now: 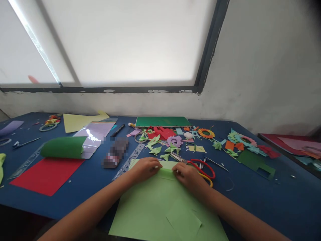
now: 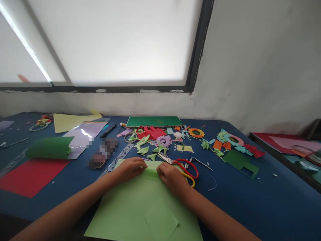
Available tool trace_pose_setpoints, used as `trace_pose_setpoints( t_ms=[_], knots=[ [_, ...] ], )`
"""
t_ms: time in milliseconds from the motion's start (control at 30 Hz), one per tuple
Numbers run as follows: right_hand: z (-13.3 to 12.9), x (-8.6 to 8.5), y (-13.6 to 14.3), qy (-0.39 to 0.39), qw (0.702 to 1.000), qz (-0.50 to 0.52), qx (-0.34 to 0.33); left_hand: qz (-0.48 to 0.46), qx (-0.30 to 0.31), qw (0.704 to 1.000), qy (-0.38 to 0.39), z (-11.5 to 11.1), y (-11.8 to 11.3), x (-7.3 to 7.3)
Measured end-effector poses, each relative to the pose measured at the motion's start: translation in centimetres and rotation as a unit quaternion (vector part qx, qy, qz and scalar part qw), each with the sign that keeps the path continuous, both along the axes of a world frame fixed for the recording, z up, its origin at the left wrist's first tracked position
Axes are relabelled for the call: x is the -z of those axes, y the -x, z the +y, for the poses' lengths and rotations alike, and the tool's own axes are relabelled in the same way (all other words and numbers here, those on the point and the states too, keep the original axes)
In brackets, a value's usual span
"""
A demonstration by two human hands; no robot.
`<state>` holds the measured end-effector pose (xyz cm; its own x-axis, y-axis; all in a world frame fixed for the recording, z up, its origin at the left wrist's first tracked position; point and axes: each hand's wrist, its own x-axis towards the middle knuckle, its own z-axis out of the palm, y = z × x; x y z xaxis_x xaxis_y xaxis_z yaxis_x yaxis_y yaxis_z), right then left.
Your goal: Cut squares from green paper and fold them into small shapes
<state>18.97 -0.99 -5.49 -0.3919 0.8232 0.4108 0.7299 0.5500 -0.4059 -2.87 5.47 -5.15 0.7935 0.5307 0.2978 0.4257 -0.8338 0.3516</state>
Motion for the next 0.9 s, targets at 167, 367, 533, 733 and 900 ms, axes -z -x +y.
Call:
trace_pose_setpoints(
  t_ms=[167, 367, 533, 733, 900],
  knots=[
    [0.0, -0.6, -0.9, -0.063, 0.991, -0.072, -0.098, 0.004, 0.06, 0.997, -0.054, 0.0, 0.2, 0.3],
    [0.0, -0.5, -1.1, -0.092, 0.983, -0.092, -0.129, 0.004, 0.071, 0.995, -0.07, 0.1, 0.2, 0.1],
    [0.0, -0.4, -1.1, -0.095, 0.977, -0.109, -0.155, 0.005, 0.079, 0.994, -0.07, 0.3, 0.3, 0.1],
    [-0.3, -0.6, -1.1, -0.087, 0.98, -0.122, -0.134, 0.017, 0.088, 0.994, -0.068, 0.3, 0.3, 0.0],
    [-0.4, -0.6, -1.2, -0.094, 0.974, -0.149, -0.144, 0.024, 0.081, 0.994, -0.065, 0.1, 0.3, -0.3]
  ],
)
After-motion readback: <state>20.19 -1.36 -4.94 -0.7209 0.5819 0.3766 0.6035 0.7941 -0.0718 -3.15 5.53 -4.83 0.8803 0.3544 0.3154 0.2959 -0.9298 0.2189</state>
